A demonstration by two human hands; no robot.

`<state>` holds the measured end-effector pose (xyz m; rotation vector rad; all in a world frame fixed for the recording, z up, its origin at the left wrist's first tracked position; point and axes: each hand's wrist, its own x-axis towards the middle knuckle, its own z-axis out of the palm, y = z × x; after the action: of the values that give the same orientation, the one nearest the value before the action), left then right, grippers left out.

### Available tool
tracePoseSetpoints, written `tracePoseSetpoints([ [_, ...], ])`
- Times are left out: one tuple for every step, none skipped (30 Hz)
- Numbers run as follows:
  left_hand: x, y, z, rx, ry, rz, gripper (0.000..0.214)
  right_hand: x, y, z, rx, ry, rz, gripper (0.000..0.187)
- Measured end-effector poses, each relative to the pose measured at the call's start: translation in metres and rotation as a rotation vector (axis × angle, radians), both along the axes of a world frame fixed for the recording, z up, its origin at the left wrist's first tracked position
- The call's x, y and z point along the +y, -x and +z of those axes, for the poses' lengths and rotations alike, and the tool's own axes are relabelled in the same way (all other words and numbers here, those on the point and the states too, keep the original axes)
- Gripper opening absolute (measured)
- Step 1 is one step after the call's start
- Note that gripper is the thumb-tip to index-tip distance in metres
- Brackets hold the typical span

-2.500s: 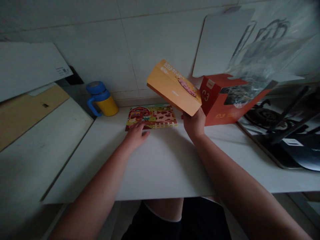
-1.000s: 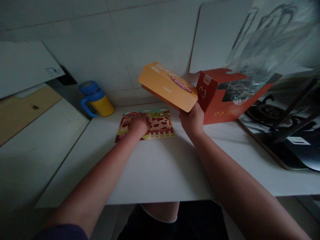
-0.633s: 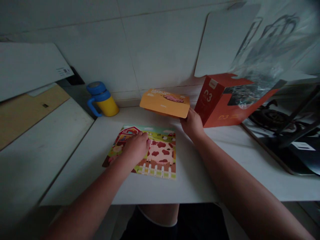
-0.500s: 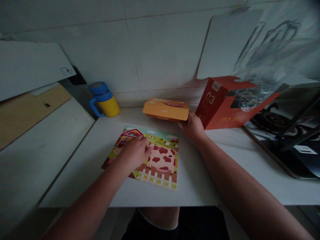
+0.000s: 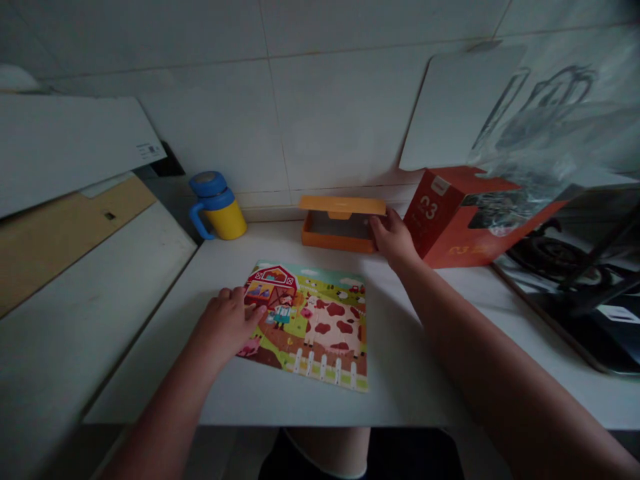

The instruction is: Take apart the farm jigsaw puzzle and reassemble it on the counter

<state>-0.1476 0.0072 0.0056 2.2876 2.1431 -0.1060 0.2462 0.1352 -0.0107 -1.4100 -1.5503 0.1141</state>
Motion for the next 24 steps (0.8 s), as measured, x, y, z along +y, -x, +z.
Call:
tracePoseSetpoints([
  [-0.003, -0.002, -0.001, -0.014, 0.002, 0.007, 0.050, 0.007, 0.001, 0.006, 0.076, 0.014, -0.040, 0.051],
  [-0.007, -0.003, -0.001, -0.029, 0.002, 0.013, 0.050, 0.014, 0.002, 0.012, 0.129, 0.026, -0.054, 0.053],
  [-0.009, -0.004, -0.001, -0.047, 0.000, 0.014, 0.051, 0.022, 0.004, 0.018, 0.170, 0.036, -0.052, 0.055],
  [-0.012, -0.005, -0.001, -0.065, -0.004, 0.010, 0.052, 0.030, 0.005, 0.023, 0.206, 0.051, -0.024, 0.058],
  [-0.014, -0.005, -0.002, -0.079, -0.008, 0.006, 0.054, 0.039, 0.006, 0.028, 0.246, 0.062, 0.020, 0.061],
  [-0.016, -0.006, -0.002, -0.091, -0.009, 0.000, 0.055, 0.049, 0.007, 0.033, 0.282, 0.064, 0.053, 0.065],
  [-0.018, -0.006, -0.003, -0.103, -0.007, -0.004, 0.056, 0.057, 0.007, 0.037, 0.310, 0.062, 0.053, 0.068],
  [-0.020, -0.006, -0.004, -0.113, -0.005, -0.003, 0.057, 0.065, 0.007, 0.040, 0.320, 0.063, 0.040, 0.071],
  [-0.022, -0.006, -0.005, -0.125, -0.004, -0.004, 0.056, 0.071, 0.007, 0.043, 0.305, 0.059, 0.014, 0.074],
  [-0.023, -0.007, -0.005, -0.138, -0.001, -0.008, 0.056, 0.075, 0.006, 0.045, 0.255, 0.050, -0.021, 0.076],
  [-0.025, -0.007, -0.006, -0.152, -0.002, -0.011, 0.056, 0.077, 0.006, 0.046, 0.160, 0.041, -0.050, 0.077],
  [-0.026, -0.007, -0.006, -0.163, -0.004, -0.012, 0.056, 0.075, 0.007, 0.046, 0.040, 0.033, -0.069, 0.076],
  [-0.027, -0.008, -0.006, -0.171, -0.007, -0.012, 0.055, 0.072, 0.008, 0.044, -0.093, 0.029, -0.072, 0.073],
  [-0.029, -0.008, -0.006, -0.176, -0.008, -0.011, 0.055, 0.066, 0.010, 0.041, -0.237, 0.036, -0.051, 0.067],
  [-0.030, -0.009, -0.005, -0.179, -0.008, -0.010, 0.054, 0.060, 0.013, 0.038, -0.316, 0.049, -0.011, 0.060],
  [-0.030, -0.009, -0.005, -0.180, -0.007, -0.008, 0.053, 0.053, 0.016, 0.033, -0.368, 0.071, 0.038, 0.055],
  [-0.031, -0.010, -0.005, -0.182, -0.006, -0.009, 0.052, 0.047, 0.019, 0.028, -0.419, 0.099, 0.078, 0.052],
  [-0.032, -0.011, -0.005, -0.184, -0.005, -0.011, 0.052, 0.041, 0.021, 0.024, -0.511, 0.154, 0.118, 0.051],
  [-0.033, -0.012, -0.005, -0.187, -0.001, -0.013, 0.052, 0.037, 0.023, 0.021, -0.628, 0.224, 0.143, 0.047],
  [-0.033, -0.012, -0.005, -0.190, 0.007, -0.015, 0.052, 0.034, 0.024, 0.019, -0.698, 0.273, 0.162, 0.041],
  [-0.034, -0.013, -0.005, -0.195, 0.017, -0.020, 0.052, 0.032, 0.025, 0.019, -0.759, 0.316, 0.177, 0.037],
  [-0.035, -0.014, -0.005, -0.200, 0.030, -0.024, 0.052, 0.030, 0.024, 0.019, -0.795, 0.344, 0.189, 0.035],
  [-0.035, -0.015, -0.004, -0.203, 0.043, -0.028, 0.051, 0.029, 0.023, 0.021, -0.806, 0.357, 0.203, 0.035],
  [-0.036, -0.016, -0.004, -0.202, 0.054, -0.030, 0.051, 0.027, 0.021, 0.023, -0.823, 0.368, 0.214, 0.037],
])
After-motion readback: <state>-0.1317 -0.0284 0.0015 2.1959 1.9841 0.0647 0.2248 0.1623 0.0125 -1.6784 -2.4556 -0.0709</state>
